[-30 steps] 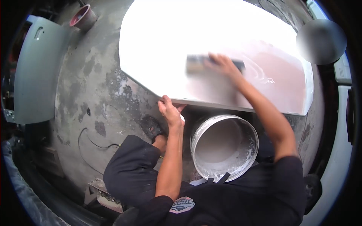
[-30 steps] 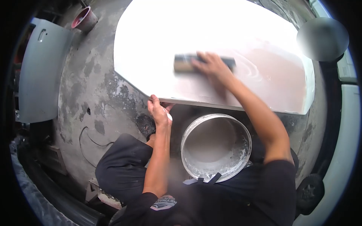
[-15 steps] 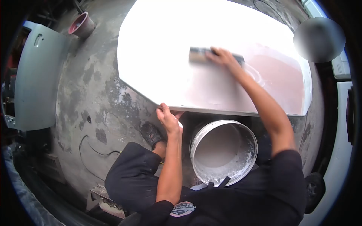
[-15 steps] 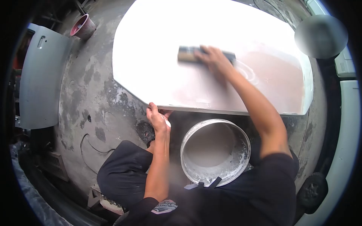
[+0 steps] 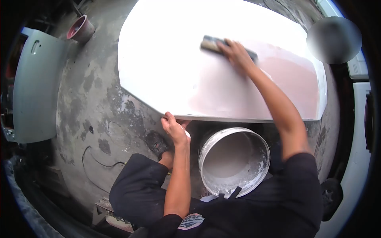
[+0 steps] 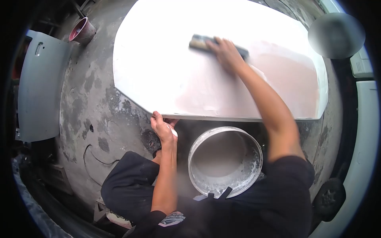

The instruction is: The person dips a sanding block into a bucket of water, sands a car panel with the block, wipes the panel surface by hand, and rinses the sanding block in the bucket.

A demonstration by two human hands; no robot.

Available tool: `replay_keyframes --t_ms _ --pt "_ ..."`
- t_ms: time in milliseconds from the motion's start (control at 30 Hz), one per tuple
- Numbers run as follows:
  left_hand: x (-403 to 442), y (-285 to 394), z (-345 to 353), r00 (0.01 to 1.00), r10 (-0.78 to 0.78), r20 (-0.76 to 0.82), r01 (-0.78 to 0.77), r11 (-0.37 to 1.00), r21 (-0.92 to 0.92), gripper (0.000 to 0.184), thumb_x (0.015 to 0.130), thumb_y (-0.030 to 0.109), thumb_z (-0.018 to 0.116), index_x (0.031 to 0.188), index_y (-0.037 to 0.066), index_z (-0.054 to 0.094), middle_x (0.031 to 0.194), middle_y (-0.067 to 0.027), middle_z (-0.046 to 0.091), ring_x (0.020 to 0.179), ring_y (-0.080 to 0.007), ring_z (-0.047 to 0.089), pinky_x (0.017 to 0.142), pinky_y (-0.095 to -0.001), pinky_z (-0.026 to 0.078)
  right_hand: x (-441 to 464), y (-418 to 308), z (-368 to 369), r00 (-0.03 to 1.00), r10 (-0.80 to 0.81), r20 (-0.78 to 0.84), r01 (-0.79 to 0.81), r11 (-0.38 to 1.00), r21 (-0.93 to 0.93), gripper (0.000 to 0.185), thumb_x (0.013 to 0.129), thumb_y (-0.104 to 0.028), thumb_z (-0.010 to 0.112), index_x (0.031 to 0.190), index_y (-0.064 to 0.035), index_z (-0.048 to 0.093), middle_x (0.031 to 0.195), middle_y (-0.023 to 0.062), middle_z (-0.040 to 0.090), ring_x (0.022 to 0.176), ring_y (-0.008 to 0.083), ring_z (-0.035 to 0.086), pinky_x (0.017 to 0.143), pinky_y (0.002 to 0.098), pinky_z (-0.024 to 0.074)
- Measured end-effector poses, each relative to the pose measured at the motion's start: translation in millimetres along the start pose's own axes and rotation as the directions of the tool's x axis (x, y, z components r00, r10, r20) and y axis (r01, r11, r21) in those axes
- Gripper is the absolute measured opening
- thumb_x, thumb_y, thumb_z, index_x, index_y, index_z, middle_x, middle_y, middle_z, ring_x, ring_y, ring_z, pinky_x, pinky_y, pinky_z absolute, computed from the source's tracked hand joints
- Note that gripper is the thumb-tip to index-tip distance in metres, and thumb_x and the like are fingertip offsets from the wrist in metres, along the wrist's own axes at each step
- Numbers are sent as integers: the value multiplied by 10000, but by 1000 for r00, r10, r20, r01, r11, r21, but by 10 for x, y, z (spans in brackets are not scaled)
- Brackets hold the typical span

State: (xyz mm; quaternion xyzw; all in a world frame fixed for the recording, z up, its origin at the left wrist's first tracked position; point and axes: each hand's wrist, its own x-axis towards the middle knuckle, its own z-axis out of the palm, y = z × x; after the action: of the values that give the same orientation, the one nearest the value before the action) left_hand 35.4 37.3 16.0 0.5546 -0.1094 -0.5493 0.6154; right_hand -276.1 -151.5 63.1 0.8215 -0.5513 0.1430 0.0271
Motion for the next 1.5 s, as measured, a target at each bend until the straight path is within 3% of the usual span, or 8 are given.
replay_keyframes --t_ms 100,400,600,867,1000,1200,1333,1500 --pt "-15 71 -29 1000 -12 4 12 1000 4 368 1141 366 444 1309 39 447 1198 -170 595 1032 -295 664 774 -542 644 632 -95 125 946 316 75 -314 949 -36 574 946 -63 541 1513 -158 535 1422 253 564 1243 427 563 1119 519 421" --pt "-37 26 -1 1000 -27 -4 27 1000 3 367 1144 378 427 1304 48 436 1229 -183 597 996 -318 695 761 -552 651 -1333 -339 -441 972 -237 -3 235 964 120 708 817 42 629 1502 -136 593 1548 271 481 1359 464 490 1163 530 392" --pt "-44 113 -4 998 -69 -7 68 997 -26 382 1147 362 423 1342 33 424 1243 -196 592 1056 -336 682 833 -594 634 224 -265 -7 947 315 69 -315 949 -8 600 943 -42 595 1529 -160 550 1454 239 540 1295 427 531 1157 506 401" --pt "-79 135 77 999 -44 -10 45 999 20 406 1148 379 421 1366 36 418 1243 -191 595 1045 -340 681 845 -589 633 -1373 -434 -252 966 -257 -20 258 961 97 818 735 60 664 1519 -156 570 1564 252 467 1341 447 507 1160 534 401" --pt "-114 99 24 999 -46 3 46 999 -8 390 1148 374 415 1350 40 421 1240 -194 597 1030 -342 685 841 -590 637 287 -352 76 985 174 13 -175 984 28 527 985 -126 585 1510 -173 574 1475 230 522 1285 405 537 1136 492 414" --pt "-70 86 38 995 -86 -46 84 995 -49 379 1150 367 411 1346 42 417 1226 -192 603 1005 -332 688 815 -587 642 -1684 -873 -428 988 -151 -12 151 970 193 761 768 14 678 1495 -197 600 1506 233 522 1312 447 527 1155 527 413" --pt "-49 65 26 1000 -19 1 19 1000 1 385 1147 379 426 1320 36 429 1199 -179 609 981 -302 693 779 -558 660 -1053 -591 -124 970 -244 -23 245 966 78 790 763 46 655 1512 -193 577 1552 208 481 1314 449 519 1161 529 409" --pt "-48 145 61 999 -49 -7 49 998 -44 394 1144 369 436 1324 18 426 1233 -194 584 1044 -325 674 811 -576 655 241 -618 244 992 84 -95 -79 995 52 536 934 -57 596 1461 -154 630 1452 241 543 1300 410 544 1148 476 419"
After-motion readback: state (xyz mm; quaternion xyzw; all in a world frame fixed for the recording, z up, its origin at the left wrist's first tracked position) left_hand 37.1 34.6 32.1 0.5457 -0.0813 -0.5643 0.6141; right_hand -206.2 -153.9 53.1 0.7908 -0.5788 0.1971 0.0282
